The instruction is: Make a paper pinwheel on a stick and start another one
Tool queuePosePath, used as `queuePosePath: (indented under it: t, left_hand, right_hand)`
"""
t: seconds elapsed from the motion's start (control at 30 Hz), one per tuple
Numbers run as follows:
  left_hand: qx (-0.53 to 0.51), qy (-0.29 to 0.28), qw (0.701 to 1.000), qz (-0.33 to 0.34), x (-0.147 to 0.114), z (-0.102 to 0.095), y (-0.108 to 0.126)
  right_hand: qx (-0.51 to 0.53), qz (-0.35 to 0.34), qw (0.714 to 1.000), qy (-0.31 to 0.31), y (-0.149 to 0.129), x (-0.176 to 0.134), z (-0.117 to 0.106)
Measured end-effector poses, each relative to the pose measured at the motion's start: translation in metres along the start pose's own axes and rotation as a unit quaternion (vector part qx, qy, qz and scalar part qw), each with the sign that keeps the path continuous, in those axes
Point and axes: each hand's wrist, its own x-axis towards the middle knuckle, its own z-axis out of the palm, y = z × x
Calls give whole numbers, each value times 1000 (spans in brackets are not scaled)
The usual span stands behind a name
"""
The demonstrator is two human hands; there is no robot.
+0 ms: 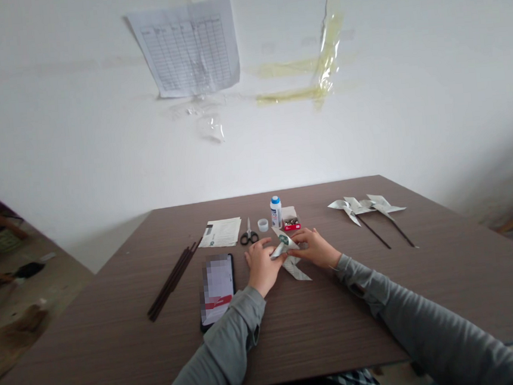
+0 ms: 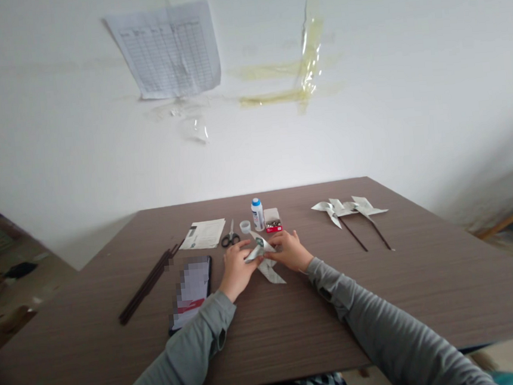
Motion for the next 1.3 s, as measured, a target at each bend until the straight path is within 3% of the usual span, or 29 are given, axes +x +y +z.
queuePosePath:
  t: [0.57, 1.3]
  left_hand:
    - [-27, 17, 999, -14, -1, -2, 7]
    - [17, 6, 1000, -15, -5, -5, 8]
  right_hand:
    - [14, 1, 1000, 1, 5, 0, 0]
    - [-25, 26, 999, 18, -4, -3, 1]
